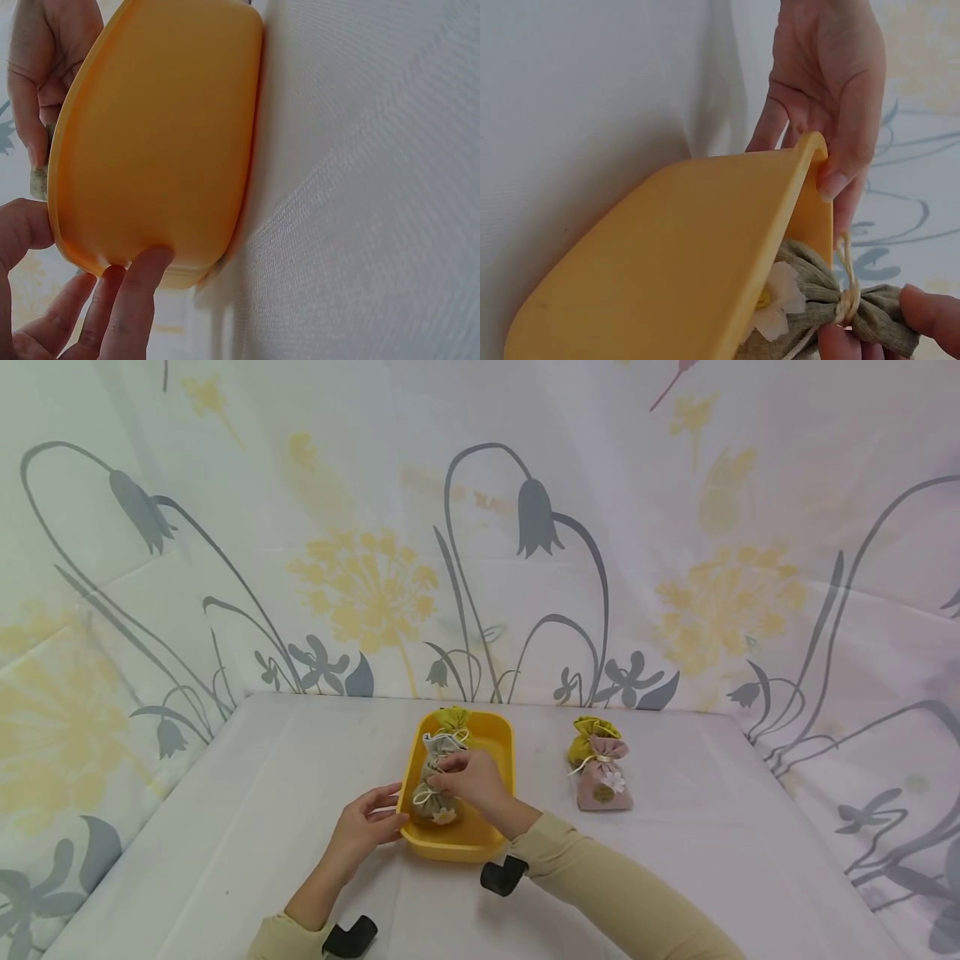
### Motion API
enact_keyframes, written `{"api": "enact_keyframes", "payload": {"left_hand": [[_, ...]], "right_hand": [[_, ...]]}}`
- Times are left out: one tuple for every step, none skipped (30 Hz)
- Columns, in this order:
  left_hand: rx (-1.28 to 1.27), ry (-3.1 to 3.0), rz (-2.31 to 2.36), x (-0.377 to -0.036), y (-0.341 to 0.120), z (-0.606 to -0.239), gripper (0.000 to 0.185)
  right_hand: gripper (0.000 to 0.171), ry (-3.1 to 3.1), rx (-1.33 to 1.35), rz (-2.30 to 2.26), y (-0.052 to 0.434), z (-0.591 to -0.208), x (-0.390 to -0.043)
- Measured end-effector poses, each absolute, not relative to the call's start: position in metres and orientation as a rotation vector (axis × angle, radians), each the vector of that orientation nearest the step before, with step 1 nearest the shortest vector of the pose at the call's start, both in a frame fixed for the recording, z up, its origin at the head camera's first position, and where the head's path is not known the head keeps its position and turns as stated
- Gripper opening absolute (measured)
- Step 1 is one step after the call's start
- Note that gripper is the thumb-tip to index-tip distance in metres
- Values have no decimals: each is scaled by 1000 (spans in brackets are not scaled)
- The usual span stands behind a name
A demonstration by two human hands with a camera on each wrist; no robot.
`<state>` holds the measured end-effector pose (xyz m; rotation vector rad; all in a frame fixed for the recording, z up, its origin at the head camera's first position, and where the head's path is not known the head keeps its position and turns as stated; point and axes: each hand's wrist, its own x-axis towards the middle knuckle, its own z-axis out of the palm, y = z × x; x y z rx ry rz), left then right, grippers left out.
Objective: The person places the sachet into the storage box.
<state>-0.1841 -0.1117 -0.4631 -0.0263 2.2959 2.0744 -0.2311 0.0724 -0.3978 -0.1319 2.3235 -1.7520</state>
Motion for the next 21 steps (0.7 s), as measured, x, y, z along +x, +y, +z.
{"api": "enact_keyframes", "payload": {"left_hand": [[-29,2295,2076,-184,-112,-463,50],[-31,2295,2076,-184,-112,-463,50],[-36,2296,2075,-184,-112,-462,50],[-37,2295,2075,-184,-112,-462,50],[-38,2295,2074,-184,-112,-462,50],[-38,2294,2073,-184,-112,-462,50],[-37,2291,2073,-184,-112,-462,51],[-34,2290,2072,-184,-112,-462,51],[-33,2289,2070,-184,-112,-463,51],[-32,2289,2070,-184,-112,-463,52],[-35,2290,2067,-184,-112,-463,52],[-38,2291,2066,-184,-112,-463,52],[-43,2293,2066,-184,-112,-463,51],[-46,2294,2066,-184,-111,-463,51],[-48,2297,2067,-184,-111,-462,51],[-49,2299,2067,-184,-111,-462,51],[-50,2299,2068,-183,-111,-462,50],[-49,2299,2069,-183,-111,-461,50],[-48,2298,2069,-183,-111,-461,50],[-47,2294,2070,-183,-111,-462,51],[-47,2293,2070,-183,-111,-462,51]], "right_hand": [[25,2327,-139,-1743,73,-397,-230],[26,2337,-151,-1731,74,-396,-229],[27,2346,-166,-1719,75,-395,-228],[28,2359,-182,-1705,77,-394,-227],[28,2373,-190,-1690,78,-394,-226],[29,2388,-197,-1676,80,-394,-225],[29,2412,-201,-1659,81,-394,-224],[29,2431,-201,-1647,83,-394,-224],[28,2450,-202,-1636,84,-394,-223],[28,2474,-207,-1623,86,-394,-222],[28,2491,-209,-1617,88,-394,-221],[28,2508,-219,-1612,89,-394,-220],[28,2522,-230,-1609,91,-394,-219],[28,2531,-245,-1610,93,-394,-218],[28,2537,-262,-1613,95,-394,-217],[28,2540,-277,-1616,97,-394,-216],[28,2542,-289,-1619,99,-394,-214],[28,2546,-305,-1621,101,-394,-213],[28,2547,-309,-1625,103,-394,-211],[28,2547,-311,-1630,105,-395,-210],[28,2545,-308,-1635,107,-395,-209]]}}
